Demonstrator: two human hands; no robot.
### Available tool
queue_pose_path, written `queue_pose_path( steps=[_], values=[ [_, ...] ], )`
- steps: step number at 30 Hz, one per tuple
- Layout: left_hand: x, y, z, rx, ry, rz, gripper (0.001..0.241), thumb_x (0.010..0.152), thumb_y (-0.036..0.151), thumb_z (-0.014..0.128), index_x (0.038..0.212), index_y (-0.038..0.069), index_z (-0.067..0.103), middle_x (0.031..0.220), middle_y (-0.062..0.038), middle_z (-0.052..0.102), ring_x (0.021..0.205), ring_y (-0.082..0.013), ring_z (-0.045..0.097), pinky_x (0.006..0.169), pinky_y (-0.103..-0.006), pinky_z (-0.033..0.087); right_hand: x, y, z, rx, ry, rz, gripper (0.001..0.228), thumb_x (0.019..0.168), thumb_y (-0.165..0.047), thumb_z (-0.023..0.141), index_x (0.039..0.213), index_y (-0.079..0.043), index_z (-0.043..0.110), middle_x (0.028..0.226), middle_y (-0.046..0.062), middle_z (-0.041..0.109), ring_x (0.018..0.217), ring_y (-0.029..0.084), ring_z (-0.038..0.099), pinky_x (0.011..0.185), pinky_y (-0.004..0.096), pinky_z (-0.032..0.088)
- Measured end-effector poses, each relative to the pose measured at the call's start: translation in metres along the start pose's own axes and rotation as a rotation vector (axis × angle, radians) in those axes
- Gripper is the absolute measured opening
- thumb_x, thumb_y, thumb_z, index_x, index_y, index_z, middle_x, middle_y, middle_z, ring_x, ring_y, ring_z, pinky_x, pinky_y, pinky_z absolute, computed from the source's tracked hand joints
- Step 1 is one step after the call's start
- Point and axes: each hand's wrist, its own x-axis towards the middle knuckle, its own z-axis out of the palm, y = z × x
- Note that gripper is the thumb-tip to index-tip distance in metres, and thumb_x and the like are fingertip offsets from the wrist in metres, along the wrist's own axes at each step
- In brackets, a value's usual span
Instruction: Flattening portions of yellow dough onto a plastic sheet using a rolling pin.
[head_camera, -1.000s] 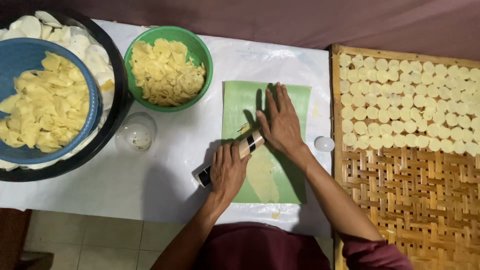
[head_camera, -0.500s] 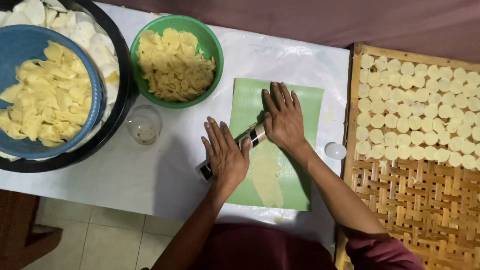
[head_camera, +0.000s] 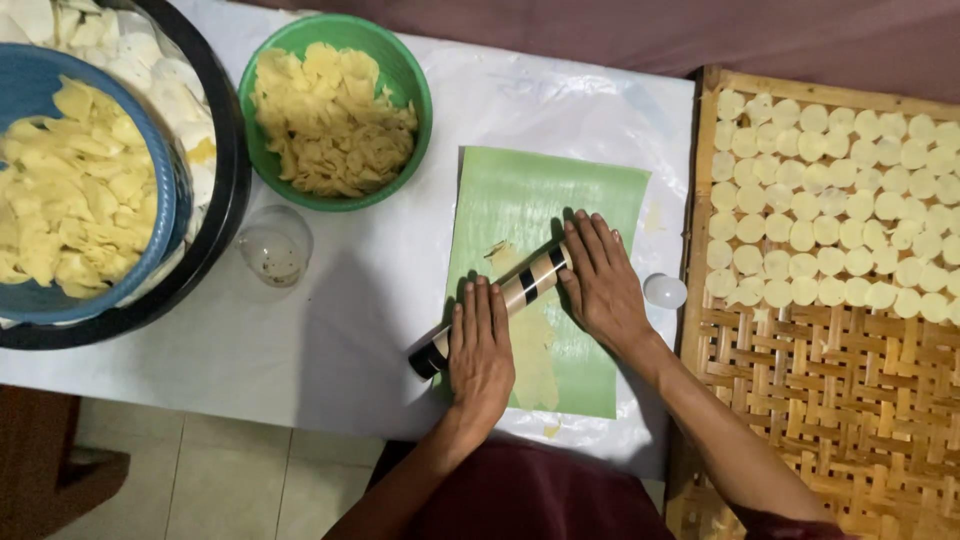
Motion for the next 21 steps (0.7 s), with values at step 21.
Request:
queue_pose_path(
  steps=[21],
  values=[
    [0.065, -0.099, -0.023, -0.237, -0.082, 0.200, 0.049, 0.098, 0.020, 0.063, 0.142, 0.001, 0.051, 0.104, -0.013, 0.057, 0.090, -0.0270, 0.059, 0.079, -0.0392, 0.047, 0.075, 0.127, 0.029, 0.000, -0.243, 0.534, 0.038, 0.085, -0.028, 0.080, 0.120, -0.018, 0.066, 0.107, 0.009, 0.064, 0.097, 0.039, 0.073, 0.078, 0.052, 0.062]
  ],
)
